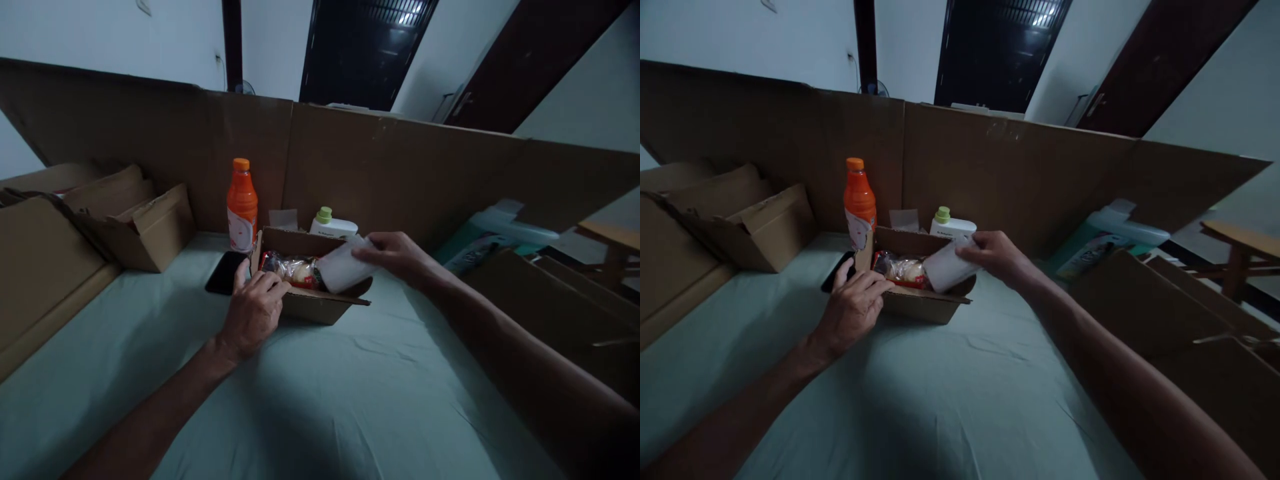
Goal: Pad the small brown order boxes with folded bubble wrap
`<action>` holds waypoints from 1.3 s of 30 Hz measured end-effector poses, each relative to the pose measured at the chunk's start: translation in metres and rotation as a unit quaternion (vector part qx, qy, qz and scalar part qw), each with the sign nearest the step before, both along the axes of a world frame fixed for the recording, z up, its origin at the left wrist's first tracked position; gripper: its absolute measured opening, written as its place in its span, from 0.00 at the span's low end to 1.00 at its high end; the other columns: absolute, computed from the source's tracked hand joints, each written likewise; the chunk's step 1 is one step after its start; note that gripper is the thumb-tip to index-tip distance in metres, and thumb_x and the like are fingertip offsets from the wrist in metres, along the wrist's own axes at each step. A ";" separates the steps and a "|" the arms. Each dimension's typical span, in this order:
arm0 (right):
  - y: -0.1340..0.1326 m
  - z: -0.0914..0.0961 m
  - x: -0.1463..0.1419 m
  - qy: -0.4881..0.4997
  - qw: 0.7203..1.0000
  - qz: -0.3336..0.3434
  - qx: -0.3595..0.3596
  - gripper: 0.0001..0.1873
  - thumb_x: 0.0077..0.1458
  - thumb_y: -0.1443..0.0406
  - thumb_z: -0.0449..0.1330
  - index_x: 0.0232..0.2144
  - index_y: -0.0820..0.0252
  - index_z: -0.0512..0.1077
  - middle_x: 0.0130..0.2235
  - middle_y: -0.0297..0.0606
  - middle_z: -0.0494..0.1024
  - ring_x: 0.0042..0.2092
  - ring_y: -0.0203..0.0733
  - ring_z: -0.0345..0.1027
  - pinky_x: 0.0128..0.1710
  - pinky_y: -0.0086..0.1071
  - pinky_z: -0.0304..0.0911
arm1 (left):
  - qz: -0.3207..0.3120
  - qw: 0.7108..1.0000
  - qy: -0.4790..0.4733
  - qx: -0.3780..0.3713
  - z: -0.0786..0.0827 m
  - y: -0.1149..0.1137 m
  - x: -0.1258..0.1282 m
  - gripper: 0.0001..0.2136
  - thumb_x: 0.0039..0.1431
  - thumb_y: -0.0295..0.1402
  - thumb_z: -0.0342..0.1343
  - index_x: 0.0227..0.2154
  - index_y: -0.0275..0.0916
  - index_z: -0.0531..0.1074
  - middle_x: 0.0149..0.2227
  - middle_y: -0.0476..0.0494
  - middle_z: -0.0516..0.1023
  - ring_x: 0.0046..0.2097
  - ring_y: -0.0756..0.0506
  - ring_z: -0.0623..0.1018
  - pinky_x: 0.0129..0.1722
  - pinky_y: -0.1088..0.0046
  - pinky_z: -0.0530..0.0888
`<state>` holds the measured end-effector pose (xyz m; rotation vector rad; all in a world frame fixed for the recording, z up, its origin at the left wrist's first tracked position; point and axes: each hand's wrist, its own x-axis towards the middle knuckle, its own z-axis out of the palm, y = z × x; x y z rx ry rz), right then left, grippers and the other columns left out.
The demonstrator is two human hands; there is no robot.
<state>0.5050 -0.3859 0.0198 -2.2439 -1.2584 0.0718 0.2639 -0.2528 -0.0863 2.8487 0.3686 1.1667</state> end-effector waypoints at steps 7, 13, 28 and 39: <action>0.043 0.011 -0.048 -0.299 0.896 0.001 -0.327 0.14 0.59 0.65 0.55 0.41 0.64 0.80 0.40 0.55 0.81 0.45 0.58 0.77 0.41 0.42 0.69 | 0.001 1.000 0.004 -0.005 0.000 0.001 0.002 0.12 0.61 0.21 0.50 0.38 0.40 0.77 0.38 0.44 0.79 0.41 0.42 0.77 0.64 0.41 0.59; 0.046 -0.005 -0.049 -0.267 0.887 0.043 -0.373 0.14 0.61 0.66 0.56 0.43 0.66 0.79 0.43 0.54 0.81 0.45 0.55 0.77 0.41 0.39 0.70 | -0.014 1.000 -0.002 -0.022 -0.001 -0.003 -0.004 0.13 0.58 0.19 0.50 0.37 0.41 0.76 0.38 0.46 0.79 0.41 0.43 0.77 0.63 0.42 0.60; 0.041 -0.027 -0.056 -0.280 0.869 0.146 -0.381 0.15 0.61 0.63 0.57 0.38 0.67 0.80 0.39 0.58 0.82 0.43 0.56 0.79 0.41 0.41 0.70 | -0.031 0.999 -0.017 -0.020 -0.006 -0.010 -0.016 0.15 0.58 0.19 0.49 0.42 0.40 0.76 0.39 0.44 0.79 0.41 0.43 0.77 0.62 0.41 0.61; 0.048 -0.042 -0.035 -0.170 0.921 0.171 -0.308 0.08 0.57 0.68 0.62 0.28 0.63 0.79 0.31 0.43 0.82 0.36 0.44 0.78 0.39 0.33 0.67 | -0.019 0.999 -0.021 -0.016 -0.003 -0.003 -0.003 0.14 0.60 0.20 0.51 0.41 0.41 0.76 0.38 0.45 0.79 0.41 0.43 0.77 0.62 0.44 0.63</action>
